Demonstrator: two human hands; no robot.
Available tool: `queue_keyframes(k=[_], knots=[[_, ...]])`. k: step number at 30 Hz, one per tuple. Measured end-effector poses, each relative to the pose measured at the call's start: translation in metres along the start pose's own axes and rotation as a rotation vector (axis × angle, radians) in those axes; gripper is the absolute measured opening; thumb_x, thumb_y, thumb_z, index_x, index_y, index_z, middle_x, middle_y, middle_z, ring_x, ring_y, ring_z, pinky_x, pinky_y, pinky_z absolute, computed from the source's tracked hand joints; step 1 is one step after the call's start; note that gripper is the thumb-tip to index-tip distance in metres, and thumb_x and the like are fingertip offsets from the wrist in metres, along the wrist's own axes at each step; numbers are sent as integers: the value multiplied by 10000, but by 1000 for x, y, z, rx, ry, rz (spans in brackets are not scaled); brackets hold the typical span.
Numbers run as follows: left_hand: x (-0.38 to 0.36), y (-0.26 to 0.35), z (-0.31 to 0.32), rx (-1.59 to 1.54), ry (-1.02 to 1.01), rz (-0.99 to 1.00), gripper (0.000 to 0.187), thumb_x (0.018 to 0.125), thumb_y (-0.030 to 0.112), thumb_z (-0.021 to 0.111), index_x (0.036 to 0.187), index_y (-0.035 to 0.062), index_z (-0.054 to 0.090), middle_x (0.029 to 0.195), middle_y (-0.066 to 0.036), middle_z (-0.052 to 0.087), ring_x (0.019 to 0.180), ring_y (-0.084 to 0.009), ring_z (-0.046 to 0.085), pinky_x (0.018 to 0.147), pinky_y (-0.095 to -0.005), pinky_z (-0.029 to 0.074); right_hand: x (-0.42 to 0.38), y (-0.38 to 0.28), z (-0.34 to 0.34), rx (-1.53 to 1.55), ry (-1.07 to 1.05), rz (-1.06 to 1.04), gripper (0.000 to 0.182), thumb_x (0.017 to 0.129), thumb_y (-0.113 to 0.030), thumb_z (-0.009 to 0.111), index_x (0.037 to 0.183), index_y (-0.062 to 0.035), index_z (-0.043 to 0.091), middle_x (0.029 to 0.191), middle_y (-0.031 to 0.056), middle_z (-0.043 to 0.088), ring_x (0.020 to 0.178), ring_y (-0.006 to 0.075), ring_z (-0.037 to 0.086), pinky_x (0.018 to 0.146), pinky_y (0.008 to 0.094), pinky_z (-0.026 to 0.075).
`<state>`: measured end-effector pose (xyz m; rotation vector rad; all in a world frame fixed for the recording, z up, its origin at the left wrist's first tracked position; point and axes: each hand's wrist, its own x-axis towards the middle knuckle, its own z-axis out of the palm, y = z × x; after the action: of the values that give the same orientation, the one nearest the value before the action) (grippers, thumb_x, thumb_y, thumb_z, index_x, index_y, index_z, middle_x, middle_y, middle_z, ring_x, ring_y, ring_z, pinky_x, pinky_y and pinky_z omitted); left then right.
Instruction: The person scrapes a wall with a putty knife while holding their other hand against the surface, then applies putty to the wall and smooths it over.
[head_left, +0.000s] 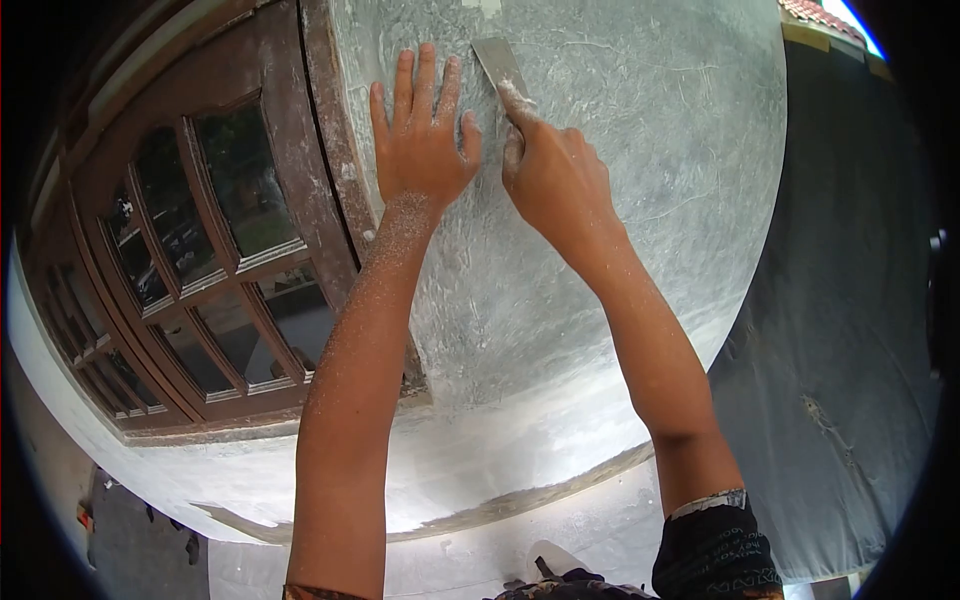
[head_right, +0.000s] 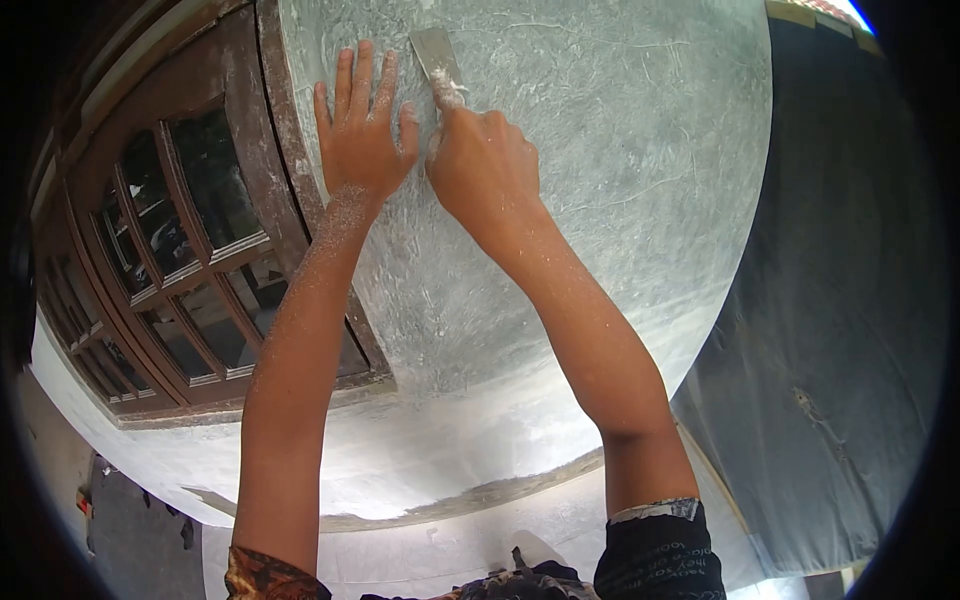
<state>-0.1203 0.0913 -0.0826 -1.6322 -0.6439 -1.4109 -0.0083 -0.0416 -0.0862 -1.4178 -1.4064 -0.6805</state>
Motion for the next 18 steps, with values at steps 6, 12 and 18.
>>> queue_keyframes(k=[6, 12, 18], knots=[[2, 1, 0, -45, 21, 8, 616, 961, 293, 548, 1559, 192, 437, 1679, -70, 282, 1567, -254, 206, 1254, -561, 147, 19, 3, -3, 30, 65, -4, 494, 932, -140, 530, 1422, -141, 593, 838, 276, 701, 775, 452, 700, 746, 531, 559], [1, 1, 0, -17, 6, 2, 615, 966, 301, 549, 1560, 191, 434, 1679, -73, 282, 1567, -254, 205, 1255, -560, 148, 19, 12, -1, -13, 40, -34, 498, 881, -114, 576, 1377, -77, 607, 808, 266, 706, 772, 444, 717, 688, 531, 574], [0, 1, -1, -18, -2, 0, 612, 967, 301, 551, 1558, 193, 437, 1679, -71, 281, 1569, -251, 198, 1257, -555, 146, 4, 14, -5, -13, 42, -39, 501, 885, -112, 571, 1384, -78, 599, 805, 272, 703, 764, 448, 716, 687, 532, 573]])
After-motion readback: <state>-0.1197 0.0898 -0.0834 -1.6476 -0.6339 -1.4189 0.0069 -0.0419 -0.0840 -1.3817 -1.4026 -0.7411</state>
